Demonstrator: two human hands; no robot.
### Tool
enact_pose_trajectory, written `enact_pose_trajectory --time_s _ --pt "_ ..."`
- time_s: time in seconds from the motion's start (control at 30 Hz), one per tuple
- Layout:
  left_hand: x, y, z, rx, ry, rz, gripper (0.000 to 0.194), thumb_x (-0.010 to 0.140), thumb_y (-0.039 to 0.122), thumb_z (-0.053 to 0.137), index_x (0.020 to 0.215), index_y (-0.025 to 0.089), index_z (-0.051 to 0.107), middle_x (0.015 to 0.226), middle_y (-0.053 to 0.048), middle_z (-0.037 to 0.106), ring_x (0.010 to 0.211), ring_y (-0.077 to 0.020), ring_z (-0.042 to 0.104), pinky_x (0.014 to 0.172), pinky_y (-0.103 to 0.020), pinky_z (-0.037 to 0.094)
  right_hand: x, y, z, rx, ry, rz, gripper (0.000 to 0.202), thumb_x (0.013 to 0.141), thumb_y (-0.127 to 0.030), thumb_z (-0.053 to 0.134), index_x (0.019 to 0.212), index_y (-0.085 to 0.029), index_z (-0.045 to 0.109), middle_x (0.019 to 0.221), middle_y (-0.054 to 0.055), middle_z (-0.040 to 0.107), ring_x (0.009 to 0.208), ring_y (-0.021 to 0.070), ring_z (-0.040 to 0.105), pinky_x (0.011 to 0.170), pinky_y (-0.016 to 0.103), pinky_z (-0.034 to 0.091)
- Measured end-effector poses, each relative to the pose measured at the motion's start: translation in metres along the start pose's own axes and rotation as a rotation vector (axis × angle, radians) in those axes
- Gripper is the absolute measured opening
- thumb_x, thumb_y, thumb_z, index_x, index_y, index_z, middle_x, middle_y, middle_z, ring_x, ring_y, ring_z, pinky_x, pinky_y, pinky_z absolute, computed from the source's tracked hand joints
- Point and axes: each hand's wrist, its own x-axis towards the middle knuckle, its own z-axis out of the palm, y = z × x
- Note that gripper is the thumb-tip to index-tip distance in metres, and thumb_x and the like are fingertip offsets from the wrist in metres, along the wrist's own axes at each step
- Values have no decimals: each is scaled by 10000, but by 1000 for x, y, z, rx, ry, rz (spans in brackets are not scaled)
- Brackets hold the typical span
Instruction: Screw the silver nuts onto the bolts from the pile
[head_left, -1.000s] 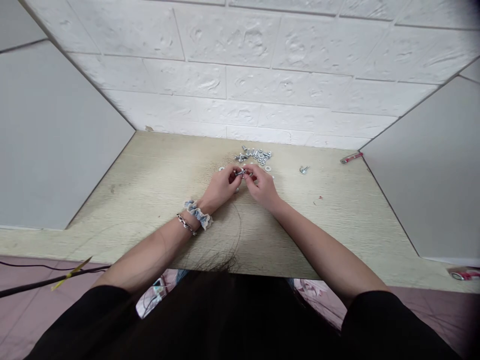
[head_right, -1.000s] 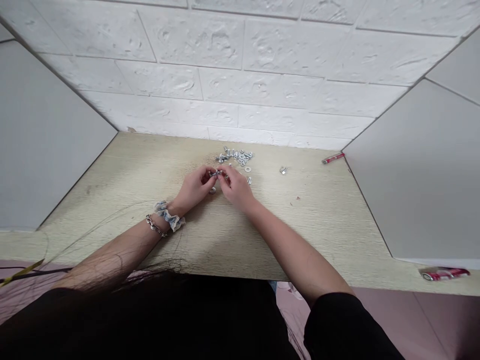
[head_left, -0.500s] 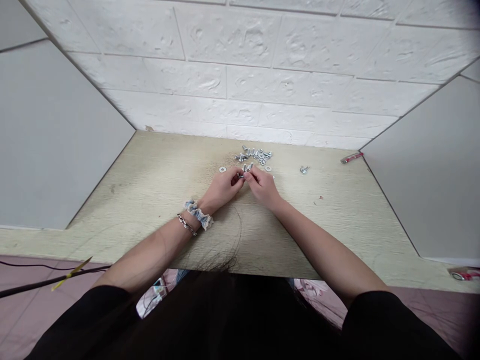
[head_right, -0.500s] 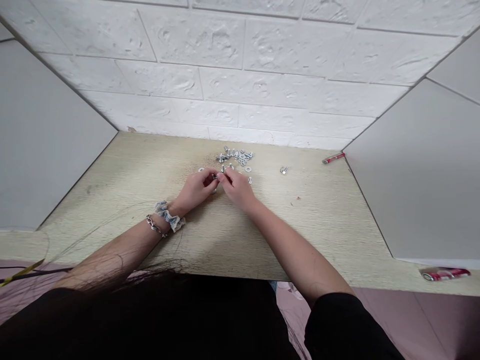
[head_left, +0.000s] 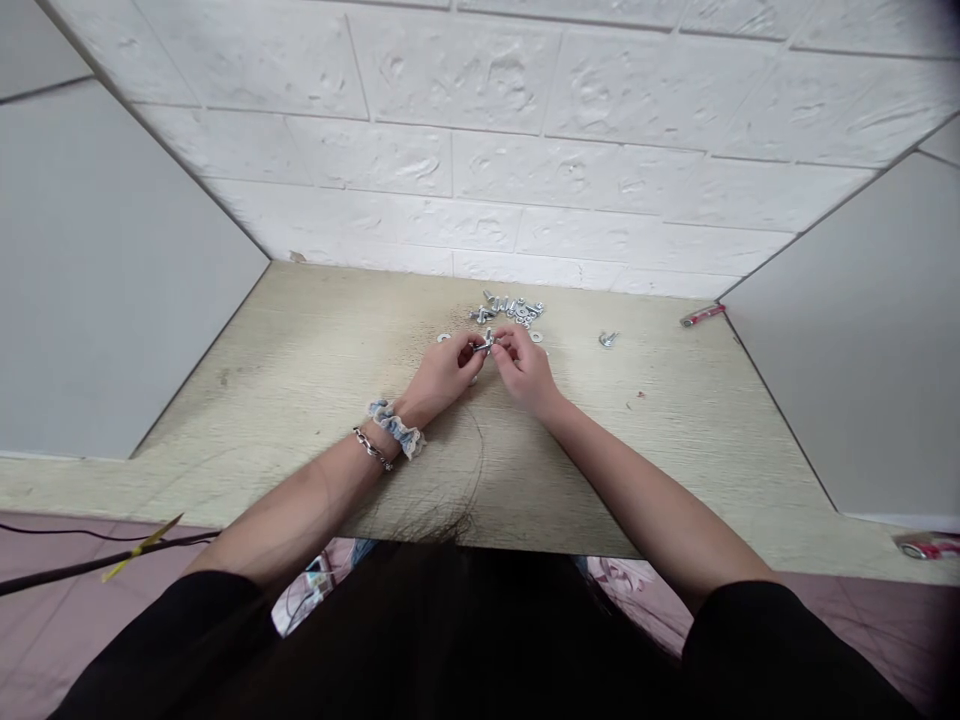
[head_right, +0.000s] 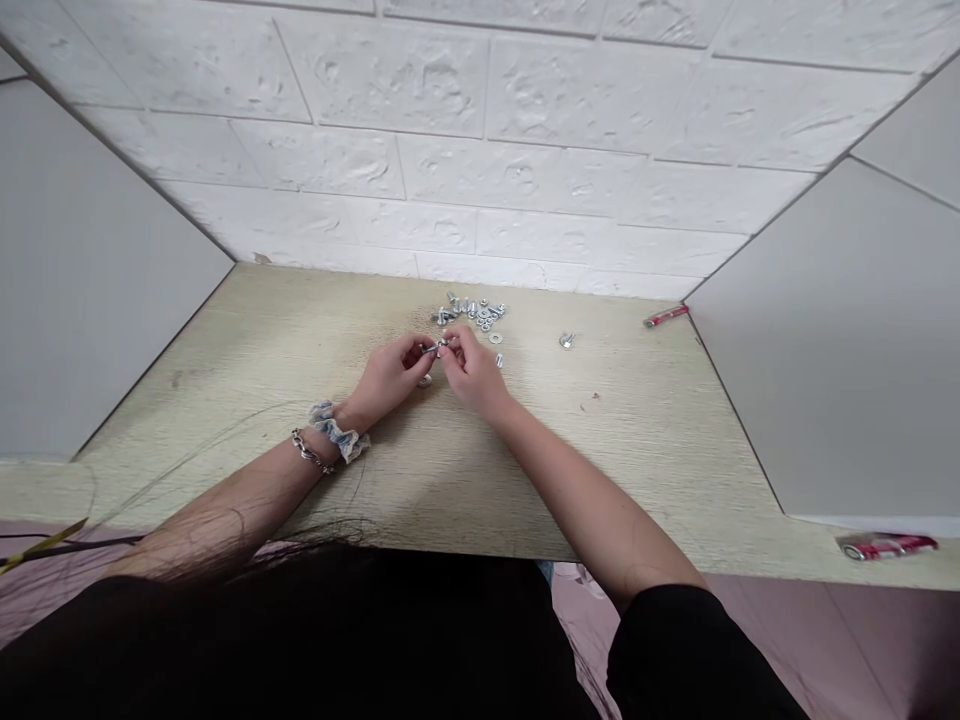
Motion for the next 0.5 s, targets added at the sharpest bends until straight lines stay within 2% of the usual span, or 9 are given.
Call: enact_pose_trajectory --time_s 0.1,0.23,0.33,0.5 --pt "0 -1 1 -9 2 -2 188 848 259 527 968 169 640 684 17 618 605 -100 509 622 -223 406 0 -1 1 -48 8 -27 252 852 -293 487 1093 -229 521 833 1 603 572 105 470 571 259 408" --pt "1 -1 1 -6 3 0 201 840 243 528 983 168 646 694 15 621 615 -103 513 627 -225 407 1 2 2 -96 -14 -132 232 854 -263 474 1061 -224 570 979 46 647 775 161 577 694 303 468" --pt "1 -1 0 -4 -3 5 216 845 250 521 1001 169 647 709 12 627 625 -105 517 633 -226 411 2 5 3 -121 -33 -184 225 875 -254 432 1041 -220 581 1004 57 656 887 191 592 756 329 472" --pt "1 -2 0 -7 -15 13 214 848 255 515 996 168 641 697 16 621 618 -104 513 623 -223 406 2 6 2 -152 -26 -159 205 892 -308 430 1003 -215 575 964 54 652 842 184 577 743 319 453"
